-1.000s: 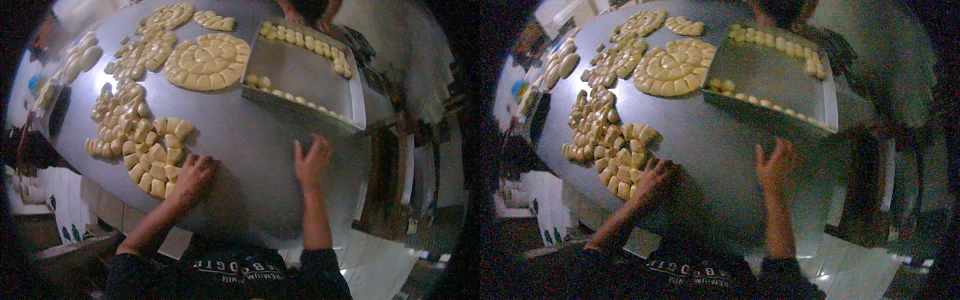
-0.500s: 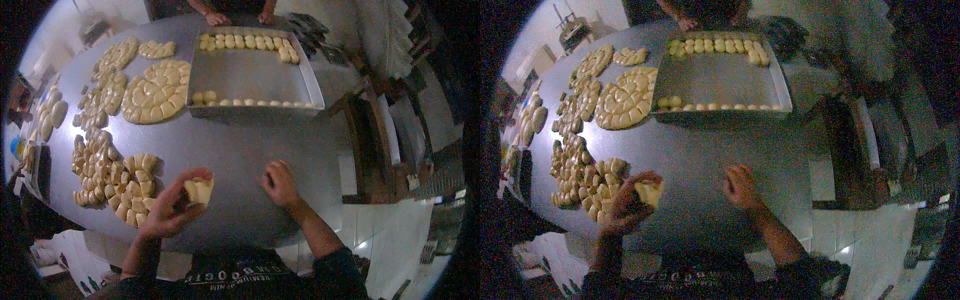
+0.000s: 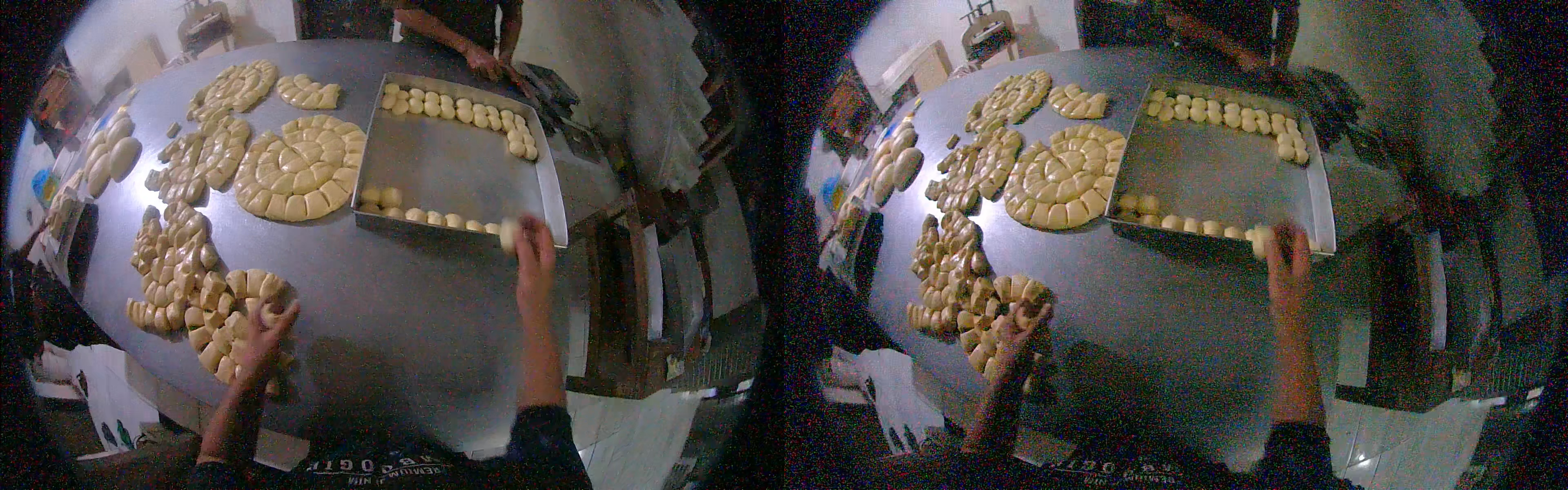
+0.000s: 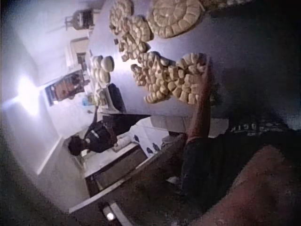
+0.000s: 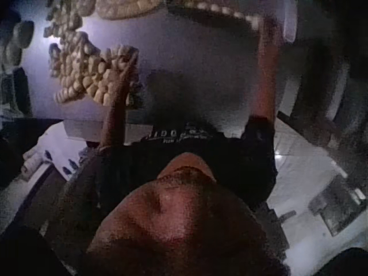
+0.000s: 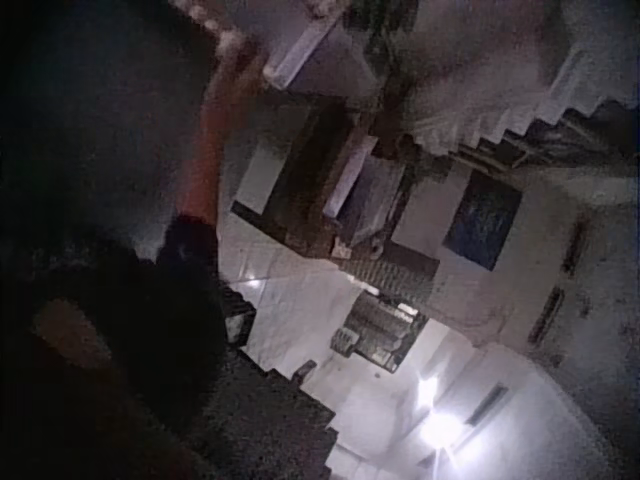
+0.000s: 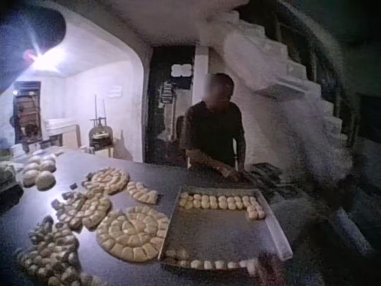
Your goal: The person adds yellow dough pieces from a white bowl into a large industrial mixer. After wiping their hands with a cloth, they move to a metal table and begin placing small, round dough balls into a rectangular baking tray.
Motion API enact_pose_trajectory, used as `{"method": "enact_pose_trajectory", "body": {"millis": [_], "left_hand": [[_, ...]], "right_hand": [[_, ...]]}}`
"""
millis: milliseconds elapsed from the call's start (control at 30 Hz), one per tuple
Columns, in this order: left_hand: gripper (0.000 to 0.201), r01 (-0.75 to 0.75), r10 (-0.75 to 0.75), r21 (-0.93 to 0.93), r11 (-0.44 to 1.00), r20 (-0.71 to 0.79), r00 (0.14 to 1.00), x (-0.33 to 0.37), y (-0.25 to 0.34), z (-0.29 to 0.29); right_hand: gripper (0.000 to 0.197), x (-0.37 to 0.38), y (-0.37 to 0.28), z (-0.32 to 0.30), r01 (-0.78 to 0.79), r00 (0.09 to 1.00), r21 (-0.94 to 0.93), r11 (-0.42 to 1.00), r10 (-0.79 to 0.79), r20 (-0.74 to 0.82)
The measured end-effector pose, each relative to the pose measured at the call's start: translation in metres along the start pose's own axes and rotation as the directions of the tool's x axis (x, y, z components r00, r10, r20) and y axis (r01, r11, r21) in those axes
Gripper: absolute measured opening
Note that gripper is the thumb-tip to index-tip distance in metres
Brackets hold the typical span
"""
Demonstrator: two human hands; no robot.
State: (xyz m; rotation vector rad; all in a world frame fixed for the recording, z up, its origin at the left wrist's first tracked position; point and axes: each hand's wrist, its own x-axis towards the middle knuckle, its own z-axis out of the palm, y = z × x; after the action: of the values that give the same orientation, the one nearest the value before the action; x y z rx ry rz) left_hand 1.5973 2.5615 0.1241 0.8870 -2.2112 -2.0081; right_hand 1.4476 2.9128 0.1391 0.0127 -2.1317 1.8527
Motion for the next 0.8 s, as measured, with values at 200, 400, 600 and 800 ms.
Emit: {"method": "enact_pose_trajectory", "body": {"millis": [200, 400, 600, 800], "left_hand": [[0.043, 0.07, 0.098, -0.248, 0.966, 0.606, 0.789, -0.008, 0.021, 0.031], [0.055, 0.195, 0.006, -0.206, 0.959, 0.701, 0.713, -0.028, 0.021, 0.033], [0.03, -0.593, 0.319, 0.489, 0.64, 0.533, 0.784, 0.032, 0.012, -0.023], [0.048, -0.344, 0.582, 0.938, 0.027, 0.265, 0.769, 0.085, -0.021, -0.051]], "right_hand": [[0.031, 0.074, 0.018, 0.107, 0.175, 0.887, -0.647, 0.742, 0.166, 0.43], [0.034, -0.083, -0.036, 0.104, 0.348, 0.68, -0.091, 0.933, -0.184, 0.71], [0.044, -0.189, 0.012, -0.025, 0.204, 0.811, -0.564, 0.8, 0.185, 0.555], [0.038, -0.099, 0.023, 0.02, 0.352, 0.928, -0.868, 0.35, -0.248, 0.277]]}}
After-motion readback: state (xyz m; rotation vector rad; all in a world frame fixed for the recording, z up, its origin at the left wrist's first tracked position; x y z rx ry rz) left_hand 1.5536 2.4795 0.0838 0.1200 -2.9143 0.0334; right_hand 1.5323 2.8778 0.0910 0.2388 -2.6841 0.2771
